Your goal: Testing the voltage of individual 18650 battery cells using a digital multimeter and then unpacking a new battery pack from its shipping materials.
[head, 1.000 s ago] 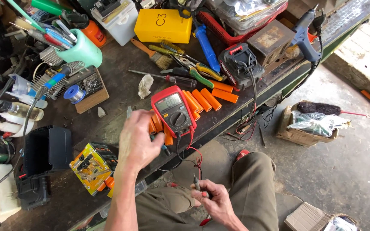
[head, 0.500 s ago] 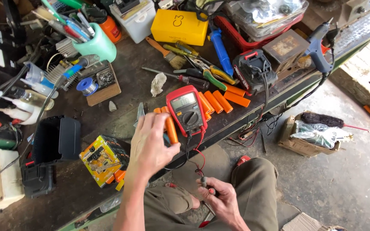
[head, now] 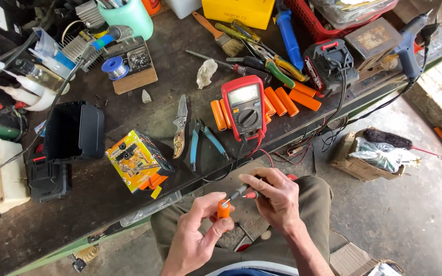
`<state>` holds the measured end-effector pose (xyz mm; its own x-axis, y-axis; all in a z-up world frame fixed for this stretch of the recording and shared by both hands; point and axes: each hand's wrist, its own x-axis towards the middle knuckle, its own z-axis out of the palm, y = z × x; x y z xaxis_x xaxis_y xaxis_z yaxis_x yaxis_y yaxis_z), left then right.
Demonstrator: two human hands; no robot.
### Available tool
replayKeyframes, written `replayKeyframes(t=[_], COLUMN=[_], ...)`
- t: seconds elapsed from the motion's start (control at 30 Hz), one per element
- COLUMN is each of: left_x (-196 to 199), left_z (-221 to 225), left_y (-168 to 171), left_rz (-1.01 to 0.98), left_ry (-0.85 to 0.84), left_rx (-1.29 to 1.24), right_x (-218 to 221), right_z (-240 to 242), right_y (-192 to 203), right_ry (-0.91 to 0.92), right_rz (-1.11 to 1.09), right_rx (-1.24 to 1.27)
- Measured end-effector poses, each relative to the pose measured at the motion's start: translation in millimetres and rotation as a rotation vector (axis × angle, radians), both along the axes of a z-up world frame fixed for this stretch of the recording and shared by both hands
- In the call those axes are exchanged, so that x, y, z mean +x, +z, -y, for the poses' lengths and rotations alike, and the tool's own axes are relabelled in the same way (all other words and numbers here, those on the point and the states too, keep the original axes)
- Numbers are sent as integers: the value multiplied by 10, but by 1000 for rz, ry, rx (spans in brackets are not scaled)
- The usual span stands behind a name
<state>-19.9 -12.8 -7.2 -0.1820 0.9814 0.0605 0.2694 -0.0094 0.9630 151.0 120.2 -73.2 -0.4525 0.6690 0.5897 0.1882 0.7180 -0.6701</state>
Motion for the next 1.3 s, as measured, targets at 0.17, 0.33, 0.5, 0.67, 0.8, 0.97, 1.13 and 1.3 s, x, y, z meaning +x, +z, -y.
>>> replayKeyframes(t=[0.17, 0.33, 0.5, 0.67, 0.8, 0.97, 1.13, 1.3], left_x=[-63, -63, -43, -12, 40, 69, 90, 86], left_z=[41, 75, 23, -103, -186, -205, -204, -201], left_y=[13, 2, -170, -316, -335, -335, -339, -401], left_rz=[2, 228, 527, 799, 906, 922, 922, 912], left_ry=[-41, -54, 31, 244, 337, 347, 388, 447], left_rx=[47, -14, 38, -13, 45, 45, 37, 0], right_x=[-49, -96, -28, -3, -36, -20, -35, -63], right_z=[79, 162, 311, 569, 690, 711, 720, 671], right_y=[9, 9, -22, 12, -77, -213, -237, -77], right_ry=[17, 79, 48, 153, 150, 94, 71, 76], right_rz=[35, -36, -18, -71, -57, -22, -23, -24], right_rx=[31, -106, -164, -321, -221, -144, -86, -51])
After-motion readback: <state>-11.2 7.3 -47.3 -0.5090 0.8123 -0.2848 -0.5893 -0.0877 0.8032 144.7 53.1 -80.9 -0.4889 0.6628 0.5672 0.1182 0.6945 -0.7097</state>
